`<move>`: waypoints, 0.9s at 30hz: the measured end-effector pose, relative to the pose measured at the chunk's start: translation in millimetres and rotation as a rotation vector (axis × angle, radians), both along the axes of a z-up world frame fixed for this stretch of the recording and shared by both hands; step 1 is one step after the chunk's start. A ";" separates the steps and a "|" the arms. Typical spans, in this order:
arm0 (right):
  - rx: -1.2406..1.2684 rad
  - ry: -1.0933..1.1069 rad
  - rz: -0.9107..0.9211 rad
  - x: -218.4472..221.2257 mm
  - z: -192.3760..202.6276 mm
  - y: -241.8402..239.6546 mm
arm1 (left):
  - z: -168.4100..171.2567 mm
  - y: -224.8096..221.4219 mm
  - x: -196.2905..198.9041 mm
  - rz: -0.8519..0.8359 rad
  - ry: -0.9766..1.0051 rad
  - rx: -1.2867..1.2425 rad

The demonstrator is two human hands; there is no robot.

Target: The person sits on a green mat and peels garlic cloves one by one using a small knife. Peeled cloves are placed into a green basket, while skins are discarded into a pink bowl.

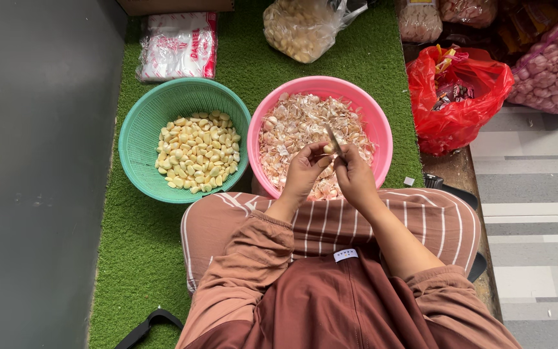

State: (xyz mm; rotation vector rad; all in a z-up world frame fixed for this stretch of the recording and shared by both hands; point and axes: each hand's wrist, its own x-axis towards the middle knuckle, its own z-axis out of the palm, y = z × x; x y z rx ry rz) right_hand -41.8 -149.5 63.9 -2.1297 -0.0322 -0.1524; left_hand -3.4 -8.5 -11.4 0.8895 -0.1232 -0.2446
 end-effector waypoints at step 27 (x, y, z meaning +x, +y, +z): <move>-0.079 0.064 0.049 7.3 -0.3 -13.3 | 38.0 32.6 15.8 0.150 0.296 -0.161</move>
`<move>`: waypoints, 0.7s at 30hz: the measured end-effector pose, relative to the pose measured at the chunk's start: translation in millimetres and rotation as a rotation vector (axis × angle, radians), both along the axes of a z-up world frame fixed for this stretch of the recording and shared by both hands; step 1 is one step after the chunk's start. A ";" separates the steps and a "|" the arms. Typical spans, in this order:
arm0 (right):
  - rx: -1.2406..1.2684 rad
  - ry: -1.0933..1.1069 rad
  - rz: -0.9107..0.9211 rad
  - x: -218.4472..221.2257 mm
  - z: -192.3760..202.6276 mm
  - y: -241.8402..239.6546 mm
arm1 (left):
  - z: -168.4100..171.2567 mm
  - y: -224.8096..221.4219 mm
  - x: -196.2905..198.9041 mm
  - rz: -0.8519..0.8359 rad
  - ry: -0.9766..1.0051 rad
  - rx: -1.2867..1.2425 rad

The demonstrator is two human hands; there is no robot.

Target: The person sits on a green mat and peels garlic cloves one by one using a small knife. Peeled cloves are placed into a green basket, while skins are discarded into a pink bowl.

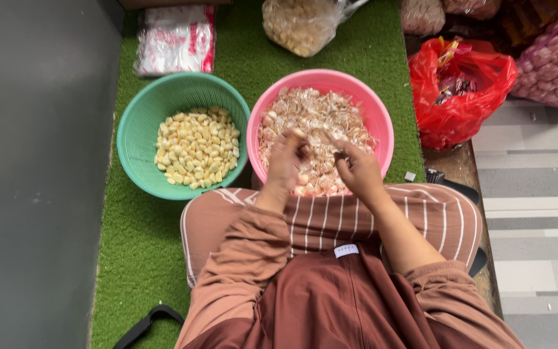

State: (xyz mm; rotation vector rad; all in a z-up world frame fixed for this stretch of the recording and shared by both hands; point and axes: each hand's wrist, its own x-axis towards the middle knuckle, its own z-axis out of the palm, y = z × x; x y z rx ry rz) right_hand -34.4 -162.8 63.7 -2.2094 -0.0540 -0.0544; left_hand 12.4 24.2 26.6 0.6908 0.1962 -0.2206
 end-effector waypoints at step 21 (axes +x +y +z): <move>-0.039 -0.014 -0.072 6.6 4.7 3.2 | 38.4 35.7 14.9 -0.458 -0.326 1.541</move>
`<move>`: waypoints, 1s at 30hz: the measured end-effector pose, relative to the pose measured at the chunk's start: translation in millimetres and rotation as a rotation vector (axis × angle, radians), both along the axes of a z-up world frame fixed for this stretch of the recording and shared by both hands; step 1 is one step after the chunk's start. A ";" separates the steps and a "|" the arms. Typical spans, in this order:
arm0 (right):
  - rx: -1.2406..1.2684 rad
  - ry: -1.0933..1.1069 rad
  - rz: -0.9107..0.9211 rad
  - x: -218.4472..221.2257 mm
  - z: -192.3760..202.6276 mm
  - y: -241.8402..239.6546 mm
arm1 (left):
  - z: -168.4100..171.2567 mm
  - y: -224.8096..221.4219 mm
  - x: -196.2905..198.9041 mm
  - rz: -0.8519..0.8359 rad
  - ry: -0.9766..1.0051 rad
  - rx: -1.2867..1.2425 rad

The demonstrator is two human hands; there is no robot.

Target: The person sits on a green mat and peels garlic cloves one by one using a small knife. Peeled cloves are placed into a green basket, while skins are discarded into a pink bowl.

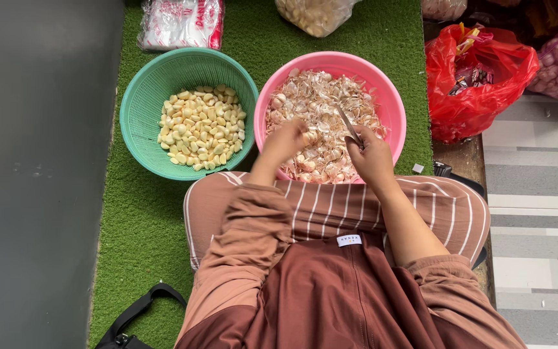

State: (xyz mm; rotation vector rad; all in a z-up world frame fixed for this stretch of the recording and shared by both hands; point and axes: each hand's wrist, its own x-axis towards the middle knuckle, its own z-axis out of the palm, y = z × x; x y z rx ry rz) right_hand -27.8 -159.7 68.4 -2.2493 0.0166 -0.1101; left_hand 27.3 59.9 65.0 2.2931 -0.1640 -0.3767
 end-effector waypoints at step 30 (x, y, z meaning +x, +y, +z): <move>0.700 0.368 0.074 13.7 -65.8 -22.2 | -30.9 -38.6 -18.2 -0.112 0.362 -1.267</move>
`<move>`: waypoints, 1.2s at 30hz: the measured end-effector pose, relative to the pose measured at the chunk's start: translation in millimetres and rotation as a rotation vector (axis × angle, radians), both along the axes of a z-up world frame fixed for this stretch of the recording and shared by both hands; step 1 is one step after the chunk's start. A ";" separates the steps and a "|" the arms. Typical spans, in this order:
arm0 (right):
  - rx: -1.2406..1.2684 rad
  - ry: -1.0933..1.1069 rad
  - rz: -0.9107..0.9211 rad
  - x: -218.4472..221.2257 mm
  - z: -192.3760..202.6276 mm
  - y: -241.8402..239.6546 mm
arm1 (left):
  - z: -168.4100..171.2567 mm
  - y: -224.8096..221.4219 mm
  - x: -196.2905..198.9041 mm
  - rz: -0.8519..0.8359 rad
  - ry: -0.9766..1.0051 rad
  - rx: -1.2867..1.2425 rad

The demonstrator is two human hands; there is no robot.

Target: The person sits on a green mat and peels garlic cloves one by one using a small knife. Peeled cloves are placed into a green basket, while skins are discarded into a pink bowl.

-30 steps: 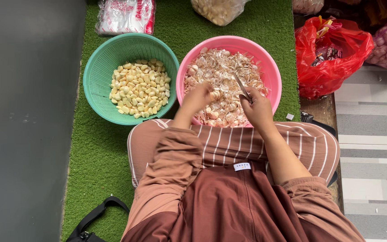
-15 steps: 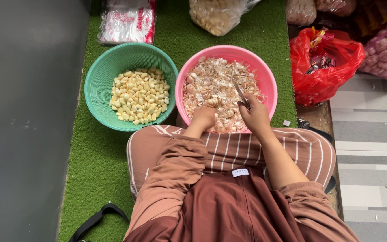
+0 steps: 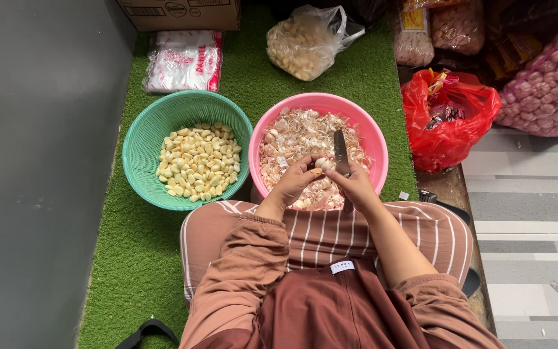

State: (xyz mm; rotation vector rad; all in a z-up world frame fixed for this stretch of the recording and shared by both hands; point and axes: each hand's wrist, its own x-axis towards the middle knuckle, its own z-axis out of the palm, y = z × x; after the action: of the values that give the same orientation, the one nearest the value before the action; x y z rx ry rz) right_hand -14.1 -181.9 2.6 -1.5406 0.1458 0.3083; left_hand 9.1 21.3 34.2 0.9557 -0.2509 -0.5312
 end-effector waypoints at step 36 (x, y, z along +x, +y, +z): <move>-0.713 -0.688 -0.023 -20.8 -1.4 49.5 | -9.7 -48.2 -30.8 0.557 0.360 -0.226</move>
State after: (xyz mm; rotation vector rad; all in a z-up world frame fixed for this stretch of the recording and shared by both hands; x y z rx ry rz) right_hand -34.9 -132.4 1.2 -2.2593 -0.3020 -0.3453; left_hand -21.6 -26.8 24.4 0.6538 0.2728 -0.1477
